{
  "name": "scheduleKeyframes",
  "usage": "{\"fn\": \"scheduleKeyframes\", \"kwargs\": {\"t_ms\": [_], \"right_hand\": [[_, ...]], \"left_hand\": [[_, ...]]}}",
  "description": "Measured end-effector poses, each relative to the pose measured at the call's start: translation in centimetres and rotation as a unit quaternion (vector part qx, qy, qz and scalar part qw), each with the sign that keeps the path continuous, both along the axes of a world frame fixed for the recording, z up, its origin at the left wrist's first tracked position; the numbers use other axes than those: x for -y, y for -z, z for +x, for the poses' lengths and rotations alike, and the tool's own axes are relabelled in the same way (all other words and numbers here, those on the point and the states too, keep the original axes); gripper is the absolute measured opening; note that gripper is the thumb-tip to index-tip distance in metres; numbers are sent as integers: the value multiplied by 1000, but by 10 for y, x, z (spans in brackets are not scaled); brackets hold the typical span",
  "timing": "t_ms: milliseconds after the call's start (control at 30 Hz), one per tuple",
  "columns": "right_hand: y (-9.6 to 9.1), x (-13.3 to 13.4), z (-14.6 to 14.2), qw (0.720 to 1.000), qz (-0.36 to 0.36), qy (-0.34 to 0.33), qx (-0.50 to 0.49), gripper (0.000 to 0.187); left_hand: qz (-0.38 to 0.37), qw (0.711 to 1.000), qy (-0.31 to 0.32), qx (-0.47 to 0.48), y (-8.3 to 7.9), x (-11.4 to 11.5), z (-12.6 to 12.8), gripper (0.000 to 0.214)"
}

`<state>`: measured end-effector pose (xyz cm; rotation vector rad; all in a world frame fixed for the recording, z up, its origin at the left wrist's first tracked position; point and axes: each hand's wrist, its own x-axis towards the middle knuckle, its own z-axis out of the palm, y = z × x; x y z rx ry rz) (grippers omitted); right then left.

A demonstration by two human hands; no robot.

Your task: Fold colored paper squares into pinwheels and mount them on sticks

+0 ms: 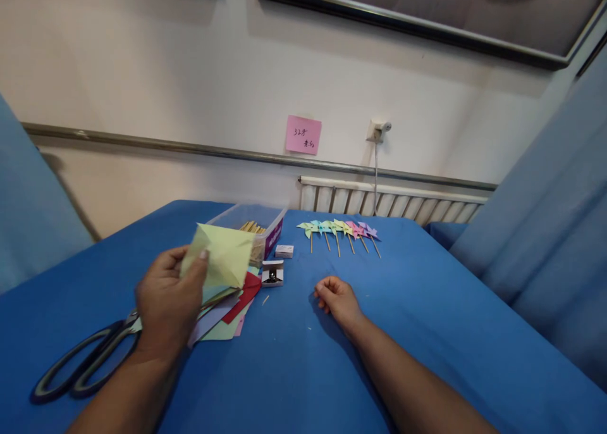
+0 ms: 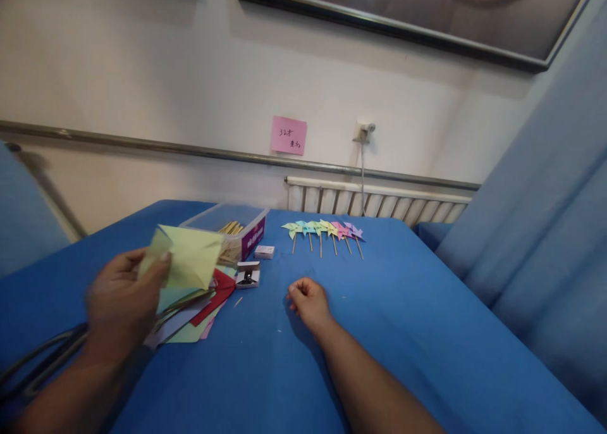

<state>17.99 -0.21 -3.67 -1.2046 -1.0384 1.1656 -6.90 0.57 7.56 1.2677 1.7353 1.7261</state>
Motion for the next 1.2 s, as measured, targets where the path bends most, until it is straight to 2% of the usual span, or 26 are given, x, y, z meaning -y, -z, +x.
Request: {"fn": "scheduleKeyframes", "kwargs": {"t_ms": [67, 100, 167, 267, 367, 533, 733, 933, 1200], "right_hand": [[-1, 1, 0, 999, 11, -16, -28, 42], [-2, 2, -1, 998, 21, -33, -53, 47], [-3, 5, -2, 991, 44, -77, -104, 53], [-4, 8, -4, 982, 68, -106, -141, 52], [-6, 8, -7, 981, 51, -70, -172, 50], [-10, 4, -8, 980, 8, 1, -201, 49], [-15, 6, -10, 980, -3, -24, -195, 49], [-9, 6, -8, 983, -7, -29, -183, 50], [-6, 4, -8, 980, -5, -24, -198, 49]], "left_hand": [[-48, 988, 105, 97, 7, 2, 19, 43], [-73, 973, 168, 137, 12, 2, 29, 46], [-100, 949, 245, 170, 24, 3, 49, 44], [-138, 925, 327, 134, 40, 1, 76, 41], [-140, 904, 396, 85, 53, -2, 95, 39], [-171, 902, 388, 77, 69, -10, 100, 30], [-217, 902, 363, 85, 72, -12, 89, 38], [-219, 870, 410, 163, 71, -10, 91, 30], [-208, 897, 374, 114, 80, -12, 90, 42]]}}
